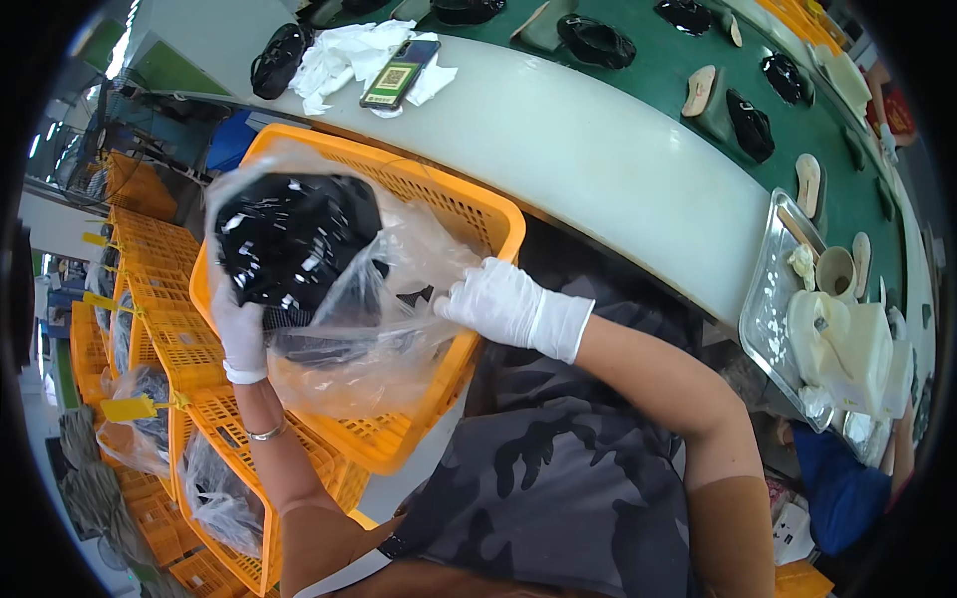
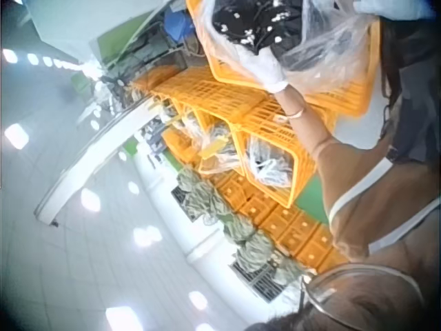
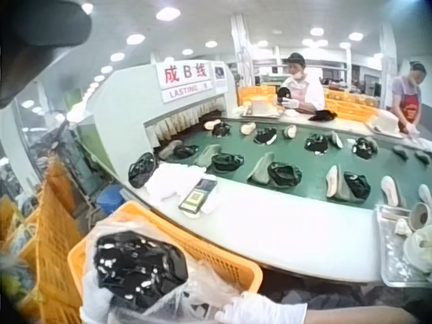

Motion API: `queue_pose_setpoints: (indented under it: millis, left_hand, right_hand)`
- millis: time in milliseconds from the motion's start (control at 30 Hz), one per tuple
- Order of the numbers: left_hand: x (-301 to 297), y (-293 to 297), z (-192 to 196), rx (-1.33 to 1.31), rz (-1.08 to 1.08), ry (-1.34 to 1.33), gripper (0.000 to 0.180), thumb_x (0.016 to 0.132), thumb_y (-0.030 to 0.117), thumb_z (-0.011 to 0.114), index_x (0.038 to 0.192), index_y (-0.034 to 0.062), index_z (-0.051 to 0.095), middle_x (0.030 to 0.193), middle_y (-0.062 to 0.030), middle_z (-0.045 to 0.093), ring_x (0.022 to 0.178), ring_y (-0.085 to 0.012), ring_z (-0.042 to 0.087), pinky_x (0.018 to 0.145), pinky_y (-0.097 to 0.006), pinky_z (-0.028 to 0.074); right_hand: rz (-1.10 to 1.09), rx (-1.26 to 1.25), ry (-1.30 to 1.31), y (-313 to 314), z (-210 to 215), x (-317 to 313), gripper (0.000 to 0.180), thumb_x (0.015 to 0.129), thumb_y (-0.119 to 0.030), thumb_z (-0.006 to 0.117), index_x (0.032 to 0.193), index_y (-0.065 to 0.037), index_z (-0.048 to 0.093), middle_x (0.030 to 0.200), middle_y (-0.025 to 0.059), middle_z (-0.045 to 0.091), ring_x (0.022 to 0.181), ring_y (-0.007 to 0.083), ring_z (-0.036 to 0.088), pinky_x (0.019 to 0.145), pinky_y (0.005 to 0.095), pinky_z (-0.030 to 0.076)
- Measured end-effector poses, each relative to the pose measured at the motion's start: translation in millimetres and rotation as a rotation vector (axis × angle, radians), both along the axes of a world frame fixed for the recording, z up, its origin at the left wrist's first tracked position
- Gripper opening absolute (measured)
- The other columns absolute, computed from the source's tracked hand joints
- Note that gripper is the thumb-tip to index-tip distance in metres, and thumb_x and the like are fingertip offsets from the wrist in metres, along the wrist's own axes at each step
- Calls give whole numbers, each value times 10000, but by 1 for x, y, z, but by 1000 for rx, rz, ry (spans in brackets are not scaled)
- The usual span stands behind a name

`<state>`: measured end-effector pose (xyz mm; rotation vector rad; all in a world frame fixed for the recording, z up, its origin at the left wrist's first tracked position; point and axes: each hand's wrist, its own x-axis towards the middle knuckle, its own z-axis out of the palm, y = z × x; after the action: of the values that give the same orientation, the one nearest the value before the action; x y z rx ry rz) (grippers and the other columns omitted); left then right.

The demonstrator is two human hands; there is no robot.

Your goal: The person applies glue to the sole of a black shoe using a brush and a container of white adhesive. They repeatedly dip the brush into the container and spread the glue evenly across the textured sole surface. After coating the sole, the person places the shoe into a yellow plastic basket lined with a clear plastic bag.

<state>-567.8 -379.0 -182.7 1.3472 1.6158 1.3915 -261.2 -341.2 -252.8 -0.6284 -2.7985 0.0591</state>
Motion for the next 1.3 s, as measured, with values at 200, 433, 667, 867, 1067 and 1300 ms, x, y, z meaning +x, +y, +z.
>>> queue_pose_setpoints:
  millis: [200, 433, 667, 867, 1067, 1300]
  left_hand:
    - [-43, 7, 0, 132, -13, -888, 317, 828, 75, 535, 1137, 9, 509, 1087, -96, 576, 1005, -218, 547, 921, -336, 425]
    - [-41, 24, 8, 236, -135, -993, 282, 863, 120, 468, 1116, 3, 509, 1050, -100, 574, 972, -195, 542, 880, -307, 422]
    - [53, 61, 86, 527, -154, -552, 253, 859, 104, 443, 1067, -14, 524, 969, -87, 593, 905, -155, 553, 812, -268, 435]
    - [150, 108, 96, 675, -89, -217, 237, 856, 91, 423, 1025, -29, 537, 901, -76, 610, 848, -121, 563, 753, -234, 446]
    - [230, 107, 49, 517, -183, -328, 304, 713, -84, 441, 1012, -94, 500, 971, -112, 579, 858, -159, 540, 803, -281, 429]
    - [288, 83, 11, 238, -603, -416, 544, 608, -79, 666, 1100, -74, 433, 1097, -130, 521, 942, -178, 536, 841, -311, 448]
  right_hand:
    - [69, -36, -72, -25, 7, -16, 55, 703, -163, 552, 747, -133, 540, 669, 31, 517, 682, 201, 566, 575, 324, 439]
    - [279, -126, 124, -77, -15, -38, 67, 709, -213, 542, 660, -175, 568, 677, 22, 521, 668, 194, 548, 534, 320, 408]
    - [309, -389, 15, -57, -6, -40, 73, 763, -175, 518, 724, -114, 526, 698, 54, 556, 657, 269, 594, 548, 399, 458]
    - [-272, -713, 657, -18, 52, 75, 291, 793, -212, 620, 1049, -89, 559, 967, 87, 600, 852, 227, 603, 717, 328, 485]
    - [-627, -380, 943, -23, 107, 147, 1032, 620, -280, 795, 1378, -22, 144, 1371, 196, 274, 1242, 297, 350, 993, 372, 327]
    - [-753, -10, 1242, 3, 89, 177, 1028, 649, -165, 776, 1379, -3, 72, 1304, 201, 379, 1207, 270, 406, 987, 341, 338]
